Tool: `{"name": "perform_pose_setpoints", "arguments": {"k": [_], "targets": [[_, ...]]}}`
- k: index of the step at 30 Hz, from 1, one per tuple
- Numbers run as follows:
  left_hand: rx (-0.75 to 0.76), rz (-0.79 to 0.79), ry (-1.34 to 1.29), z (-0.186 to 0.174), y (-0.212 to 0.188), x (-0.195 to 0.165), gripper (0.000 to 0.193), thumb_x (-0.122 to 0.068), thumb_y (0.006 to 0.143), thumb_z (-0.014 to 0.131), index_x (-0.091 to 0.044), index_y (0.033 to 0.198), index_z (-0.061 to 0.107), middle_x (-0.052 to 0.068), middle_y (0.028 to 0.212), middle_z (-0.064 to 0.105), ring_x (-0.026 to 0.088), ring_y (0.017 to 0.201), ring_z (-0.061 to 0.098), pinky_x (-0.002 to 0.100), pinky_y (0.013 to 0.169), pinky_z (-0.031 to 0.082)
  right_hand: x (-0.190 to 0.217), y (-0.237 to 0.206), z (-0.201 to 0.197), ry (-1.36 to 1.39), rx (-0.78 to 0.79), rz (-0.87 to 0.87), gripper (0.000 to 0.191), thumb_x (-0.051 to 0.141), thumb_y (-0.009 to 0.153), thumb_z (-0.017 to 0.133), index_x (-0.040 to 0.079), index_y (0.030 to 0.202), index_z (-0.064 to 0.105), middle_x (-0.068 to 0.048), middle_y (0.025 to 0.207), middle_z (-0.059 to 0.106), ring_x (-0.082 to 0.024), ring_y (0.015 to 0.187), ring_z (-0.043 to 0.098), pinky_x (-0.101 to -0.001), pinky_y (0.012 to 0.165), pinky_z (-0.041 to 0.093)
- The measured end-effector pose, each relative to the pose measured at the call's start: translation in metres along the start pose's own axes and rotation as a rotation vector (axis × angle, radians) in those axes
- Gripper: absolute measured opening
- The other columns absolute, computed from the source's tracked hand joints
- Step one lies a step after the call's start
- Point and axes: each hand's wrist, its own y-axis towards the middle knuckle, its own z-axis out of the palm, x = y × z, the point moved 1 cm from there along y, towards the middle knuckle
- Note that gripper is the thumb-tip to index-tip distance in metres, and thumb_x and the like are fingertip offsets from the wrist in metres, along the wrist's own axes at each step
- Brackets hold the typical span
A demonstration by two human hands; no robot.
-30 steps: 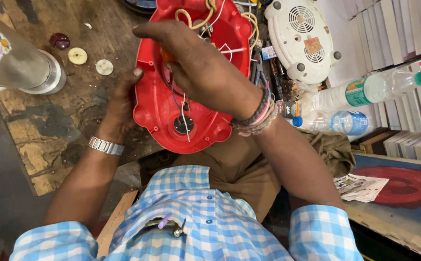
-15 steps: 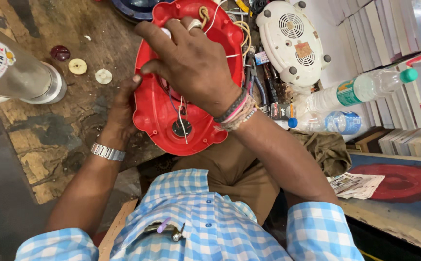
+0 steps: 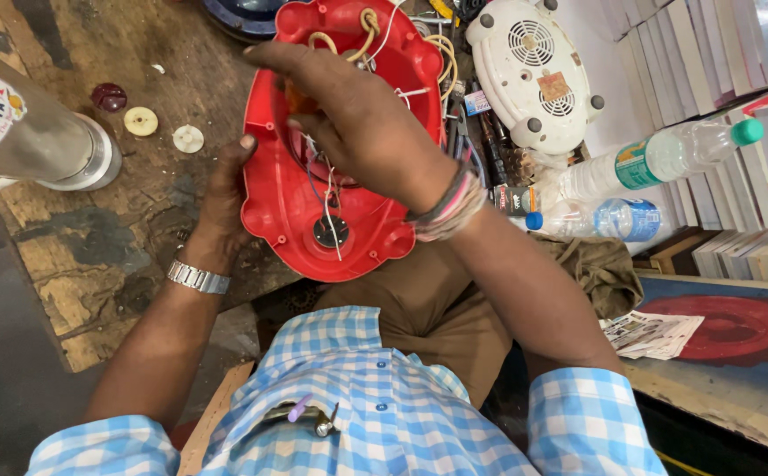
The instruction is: The person repairs a red ceiling fan housing by manipulating internal wires and components. They use a screwdriver and pliers to adjust connections and secure parts within the motor assembly.
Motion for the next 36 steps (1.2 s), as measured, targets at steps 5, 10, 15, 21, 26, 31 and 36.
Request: {"name": "perform_pose_setpoints", "arguments": {"k": [5, 10, 15, 21, 26, 31, 36], "targets": [[-0.042, 0.038, -0.004, -0.007, 0.002, 0.005, 0.069, -0.044, 0.098, 0.066, 0.002, 0.146, 0.047, 0.016, 0.139, 0.060, 0.027, 0.126, 0.063, 0.048, 0.113, 0.052, 0.000, 0.001, 0.000, -0.376, -0.039, 0.007, 0.050, 0.017, 0.095, 0.079, 0.015, 0.137, 0.051, -0.010, 0.111, 0.059, -0.028, 0.094, 0.065, -0.0416, 0.080, 0.054], [-0.003, 0.014, 0.004, -0.001, 0.001, 0.002, 0.075, -0.045, 0.094, 0.067, 0.001, 0.149, 0.045, 0.017, 0.142, 0.059, 0.028, 0.128, 0.063, 0.049, 0.113, 0.053, -0.005, 0.005, -0.002, -0.142, 0.045, 0.051, 0.051, 0.011, 0.099, 0.074, 0.015, 0.144, 0.049, -0.007, 0.106, 0.061, -0.025, 0.090, 0.067, -0.0380, 0.080, 0.056], [-0.022, 0.006, 0.027, 0.008, -0.001, -0.004, 0.077, -0.046, 0.094, 0.066, 0.002, 0.150, 0.043, 0.020, 0.144, 0.058, 0.031, 0.129, 0.062, 0.051, 0.112, 0.053, 0.001, 0.004, -0.007, -0.336, -0.143, -0.077, 0.059, 0.012, 0.088, 0.077, 0.013, 0.138, 0.046, -0.013, 0.111, 0.058, -0.031, 0.093, 0.062, -0.0417, 0.080, 0.053], [0.021, 0.015, 0.040, 0.011, -0.003, -0.003, 0.078, -0.047, 0.096, 0.065, 0.003, 0.151, 0.043, 0.021, 0.142, 0.059, 0.032, 0.126, 0.063, 0.052, 0.111, 0.053, 0.000, 0.002, -0.008, -0.421, -0.040, 0.062, 0.063, 0.026, 0.093, 0.083, 0.015, 0.144, 0.049, -0.009, 0.101, 0.060, -0.028, 0.090, 0.063, -0.0417, 0.077, 0.053], [-0.023, 0.006, 0.032, 0.009, -0.001, -0.003, 0.080, -0.047, 0.095, 0.066, 0.003, 0.153, 0.041, 0.019, 0.144, 0.057, 0.030, 0.130, 0.061, 0.051, 0.114, 0.051, -0.006, 0.000, 0.001, -0.137, -0.001, -0.027, 0.060, 0.007, 0.094, 0.070, 0.014, 0.148, 0.043, -0.008, 0.112, 0.058, -0.024, 0.098, 0.064, -0.0358, 0.086, 0.056], [0.040, 0.026, -0.009, 0.010, -0.001, -0.002, 0.077, -0.045, 0.095, 0.067, 0.003, 0.151, 0.042, 0.019, 0.143, 0.058, 0.031, 0.130, 0.062, 0.051, 0.115, 0.051, -0.011, 0.000, 0.004, -0.480, -0.075, 0.061, 0.061, 0.023, 0.094, 0.084, 0.013, 0.144, 0.049, -0.010, 0.106, 0.059, -0.029, 0.088, 0.063, -0.0411, 0.075, 0.053], [0.005, 0.000, 0.013, 0.007, 0.000, -0.002, 0.078, -0.046, 0.094, 0.066, 0.001, 0.151, 0.043, 0.019, 0.143, 0.058, 0.031, 0.128, 0.063, 0.051, 0.112, 0.052, -0.014, 0.003, 0.000, -0.138, 0.004, -0.030, 0.058, 0.003, 0.093, 0.069, 0.013, 0.145, 0.045, -0.008, 0.113, 0.058, -0.025, 0.097, 0.063, -0.0373, 0.089, 0.055]]}}
